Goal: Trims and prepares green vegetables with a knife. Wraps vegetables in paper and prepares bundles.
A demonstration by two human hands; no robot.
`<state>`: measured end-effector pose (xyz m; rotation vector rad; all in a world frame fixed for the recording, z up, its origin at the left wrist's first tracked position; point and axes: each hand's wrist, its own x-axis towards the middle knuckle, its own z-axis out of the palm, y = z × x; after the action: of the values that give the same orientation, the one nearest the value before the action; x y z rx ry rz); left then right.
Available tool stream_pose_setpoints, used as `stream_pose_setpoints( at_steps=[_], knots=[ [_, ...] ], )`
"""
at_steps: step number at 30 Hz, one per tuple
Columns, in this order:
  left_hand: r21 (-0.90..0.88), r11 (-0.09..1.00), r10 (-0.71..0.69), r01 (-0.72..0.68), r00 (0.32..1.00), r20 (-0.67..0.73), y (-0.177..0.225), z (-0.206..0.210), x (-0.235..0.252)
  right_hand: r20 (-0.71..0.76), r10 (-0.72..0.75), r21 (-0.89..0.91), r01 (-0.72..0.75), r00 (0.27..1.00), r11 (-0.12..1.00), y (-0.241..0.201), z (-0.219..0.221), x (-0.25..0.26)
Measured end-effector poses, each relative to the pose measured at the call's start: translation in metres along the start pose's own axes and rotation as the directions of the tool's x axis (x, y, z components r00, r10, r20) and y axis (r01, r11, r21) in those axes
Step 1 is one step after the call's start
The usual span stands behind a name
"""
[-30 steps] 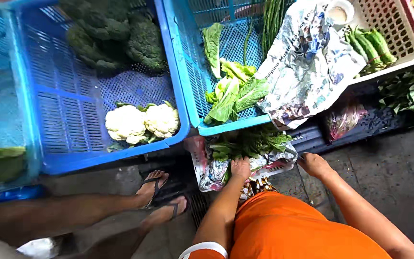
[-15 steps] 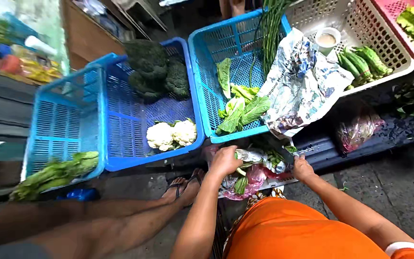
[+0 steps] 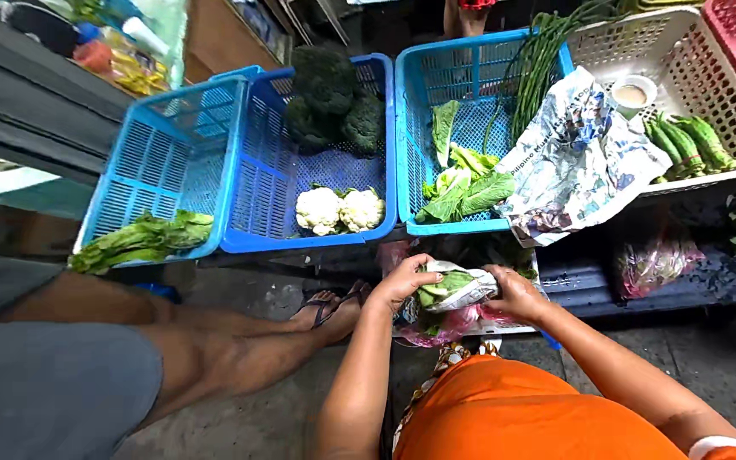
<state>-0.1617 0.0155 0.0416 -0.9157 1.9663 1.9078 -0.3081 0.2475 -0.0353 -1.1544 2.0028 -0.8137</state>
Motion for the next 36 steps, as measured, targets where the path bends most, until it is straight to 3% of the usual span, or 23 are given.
stream_pose_setpoints(
  at_steps=[3,6,8,11,14,16,19,21,23,26,32,36],
  knots=[
    [0.023,1.000,-0.012,0.016,0.986,-0.167,-0.008,0.000,0.001,0.034,0.037,0.023,-0.038,0.999,0.999,0.013,-0.006,-0.004],
    [0.298,0.950,0.001,0.099,0.948,-0.319,-0.016,-0.006,0.011,-0.012,0.104,-0.041,-0.105,0.994,0.994,0.030,-0.009,-0.023],
    [0.517,0.848,0.019,0.114,0.969,-0.245,-0.009,-0.004,0.011,-0.007,0.136,-0.111,-0.136,0.991,0.984,0.032,-0.014,-0.033],
    [0.770,0.636,0.152,-0.042,0.986,-0.072,0.009,0.024,0.004,0.053,0.134,-0.273,-0.115,0.990,0.955,0.004,-0.026,-0.038],
    [0.849,0.472,0.179,-0.238,0.969,0.172,0.013,0.058,-0.009,0.088,0.093,-0.331,-0.059,0.992,0.942,-0.035,-0.032,-0.036],
    [0.876,0.440,0.098,-0.199,0.980,0.173,0.008,0.068,-0.017,0.069,0.080,-0.324,-0.053,0.994,0.945,-0.057,-0.031,-0.033],
    [0.797,0.598,0.045,-0.086,0.996,0.073,-0.009,0.051,-0.025,-0.158,-0.046,-0.266,0.002,0.986,0.964,-0.070,-0.019,-0.032],
    [0.671,0.739,0.032,-0.054,0.998,0.045,-0.023,0.035,-0.032,-0.368,-0.126,-0.238,0.038,0.921,0.971,-0.077,-0.011,-0.035],
    [0.526,0.850,0.030,-0.035,0.999,0.019,-0.037,0.024,-0.038,-0.470,-0.214,-0.288,0.080,0.857,0.954,-0.086,-0.001,-0.039],
    [0.374,0.926,0.051,-0.038,0.998,-0.024,-0.052,0.016,-0.045,-0.432,-0.300,-0.376,0.132,0.851,0.917,-0.102,0.019,-0.042],
    [0.281,0.957,0.098,-0.077,0.993,-0.059,-0.057,0.014,-0.065,-0.441,-0.362,-0.561,0.062,0.821,0.825,-0.132,0.041,-0.041],
    [0.348,0.934,0.106,-0.075,0.992,-0.072,-0.048,0.012,-0.080,-0.410,-0.524,-0.722,0.086,0.746,0.687,-0.141,0.047,-0.042]
  ],
)
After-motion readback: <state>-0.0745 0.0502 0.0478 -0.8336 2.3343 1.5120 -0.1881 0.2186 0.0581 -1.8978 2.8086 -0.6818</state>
